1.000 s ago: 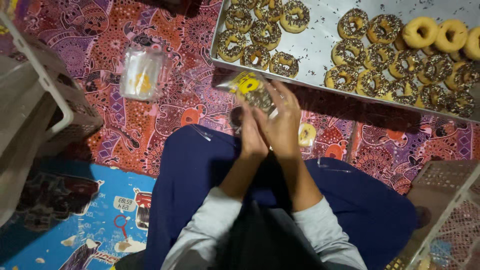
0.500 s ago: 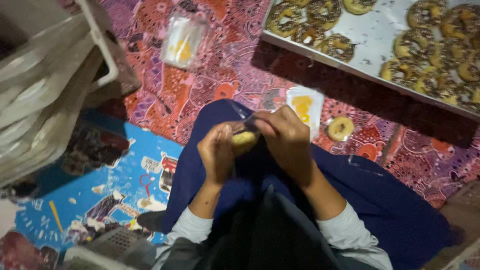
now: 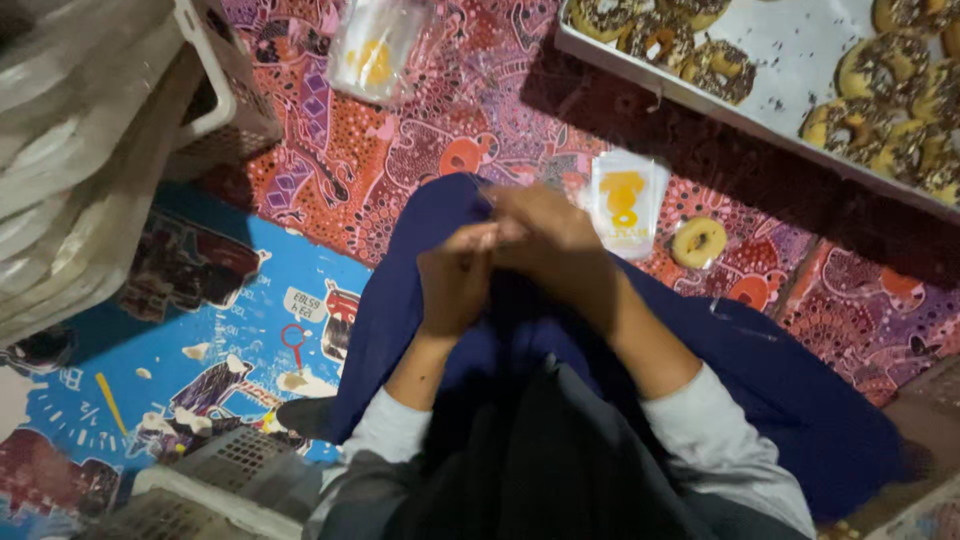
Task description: The person sits on a patterned mat and repeatedly picks donuts from a metal tray, places them into clear plastic bags, and sets the filled bags into a white plastic basket. The person handles the donuts and bags by hand.
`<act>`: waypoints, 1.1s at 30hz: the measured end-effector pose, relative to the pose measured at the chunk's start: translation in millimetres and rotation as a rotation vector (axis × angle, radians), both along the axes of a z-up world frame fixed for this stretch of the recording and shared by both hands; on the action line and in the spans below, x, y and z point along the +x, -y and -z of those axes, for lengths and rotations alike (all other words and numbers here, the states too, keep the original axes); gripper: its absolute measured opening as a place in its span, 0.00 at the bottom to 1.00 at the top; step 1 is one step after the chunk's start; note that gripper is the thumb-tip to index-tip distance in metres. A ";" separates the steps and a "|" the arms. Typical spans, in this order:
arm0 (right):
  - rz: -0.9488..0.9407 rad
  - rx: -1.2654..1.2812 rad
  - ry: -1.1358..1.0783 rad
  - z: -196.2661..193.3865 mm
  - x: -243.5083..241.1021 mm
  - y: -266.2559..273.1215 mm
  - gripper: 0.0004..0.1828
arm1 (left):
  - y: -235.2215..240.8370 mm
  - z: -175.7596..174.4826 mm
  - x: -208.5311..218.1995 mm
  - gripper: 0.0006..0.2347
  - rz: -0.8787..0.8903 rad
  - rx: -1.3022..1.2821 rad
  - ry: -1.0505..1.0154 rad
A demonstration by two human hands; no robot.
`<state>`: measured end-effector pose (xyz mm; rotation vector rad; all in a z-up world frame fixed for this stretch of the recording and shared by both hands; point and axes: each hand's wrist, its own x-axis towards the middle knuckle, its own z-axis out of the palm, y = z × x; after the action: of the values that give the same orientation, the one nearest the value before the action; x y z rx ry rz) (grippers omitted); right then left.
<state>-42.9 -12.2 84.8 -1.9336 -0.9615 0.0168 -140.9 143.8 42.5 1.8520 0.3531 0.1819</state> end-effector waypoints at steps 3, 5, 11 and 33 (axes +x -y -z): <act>0.510 -0.421 -0.466 2.8 22.3 5.5 0.17 | 12.4 -10.0 3.6 0.10 -0.224 0.058 0.207; 0.346 -0.157 -0.537 16.1 28.2 3.6 0.21 | 17.2 -14.3 17.6 0.10 -0.309 0.075 0.324; 0.040 0.197 -0.822 87.7 -60.2 15.1 0.22 | 20.9 12.5 -1.2 0.16 -0.336 0.027 0.431; 0.525 -0.645 0.366 253.1 -85.8 67.7 0.16 | 34.8 53.0 18.3 0.06 0.065 0.332 0.130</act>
<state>-128.7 -79.9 -168.3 -2.8134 -0.6863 -0.3836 -122.6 109.0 -10.5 2.1623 0.1782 0.3306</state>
